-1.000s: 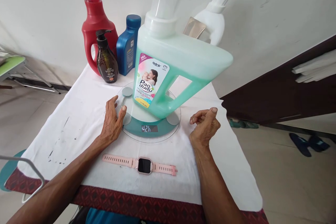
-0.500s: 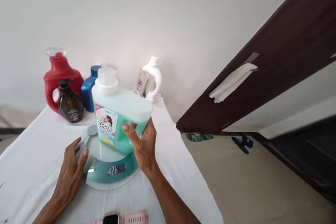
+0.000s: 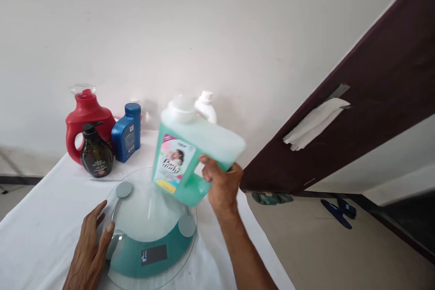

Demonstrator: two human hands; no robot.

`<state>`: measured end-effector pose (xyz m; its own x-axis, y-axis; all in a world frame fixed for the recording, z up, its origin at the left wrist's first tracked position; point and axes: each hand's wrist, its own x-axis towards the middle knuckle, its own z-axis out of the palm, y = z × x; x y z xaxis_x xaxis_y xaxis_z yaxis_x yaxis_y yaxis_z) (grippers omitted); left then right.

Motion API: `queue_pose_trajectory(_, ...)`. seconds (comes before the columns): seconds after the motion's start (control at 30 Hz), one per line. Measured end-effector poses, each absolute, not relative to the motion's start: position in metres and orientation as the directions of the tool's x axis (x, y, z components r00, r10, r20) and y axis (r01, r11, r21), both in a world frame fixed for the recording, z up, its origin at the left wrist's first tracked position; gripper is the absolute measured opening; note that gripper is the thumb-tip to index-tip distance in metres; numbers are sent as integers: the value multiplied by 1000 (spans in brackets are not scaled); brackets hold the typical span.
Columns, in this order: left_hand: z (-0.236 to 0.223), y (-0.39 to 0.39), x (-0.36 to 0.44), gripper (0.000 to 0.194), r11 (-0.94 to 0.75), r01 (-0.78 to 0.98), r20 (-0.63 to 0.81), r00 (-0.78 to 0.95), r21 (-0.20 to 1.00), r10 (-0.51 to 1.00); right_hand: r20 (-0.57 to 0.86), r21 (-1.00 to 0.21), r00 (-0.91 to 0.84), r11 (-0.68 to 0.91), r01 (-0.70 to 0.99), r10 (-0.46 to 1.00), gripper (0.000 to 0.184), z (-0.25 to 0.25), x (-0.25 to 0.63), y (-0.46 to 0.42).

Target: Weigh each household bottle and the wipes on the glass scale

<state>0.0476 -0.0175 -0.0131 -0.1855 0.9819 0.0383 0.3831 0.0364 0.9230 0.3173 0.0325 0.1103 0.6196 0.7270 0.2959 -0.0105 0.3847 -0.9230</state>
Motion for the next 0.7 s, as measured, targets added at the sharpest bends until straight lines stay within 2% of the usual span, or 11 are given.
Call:
queue_pose_trajectory(0.1, -16, -18, 49, 74, 17, 370, 64, -206, 929, 976, 368, -907, 679, 406, 112, 635, 57, 111, 348, 45)
queue_pose_trajectory(0.2, -20, -18, 51, 72, 5, 363, 84, -228, 932, 970, 385, -911, 713, 365, 191, 587, 60, 103, 372, 62)
queue_pose_trajectory(0.4, -21, -18, 53, 70, 34, 346, 58, -252, 938, 966, 349, -907, 806, 389, 162, 478, 53, 73, 403, 107)
queue_pose_trajectory(0.53, -19, -17, 53, 67, 50, 339, 36, -242, 939, 970, 340, -901, 818, 411, 141, 464, 52, 60, 410, 132)
queue_pose_trajectory(0.7, -17, -19, 52, 66, 71, 311, 0, -223, 948, 975, 399, -896, 798, 375, 236, 452, 53, 51, 408, 143)
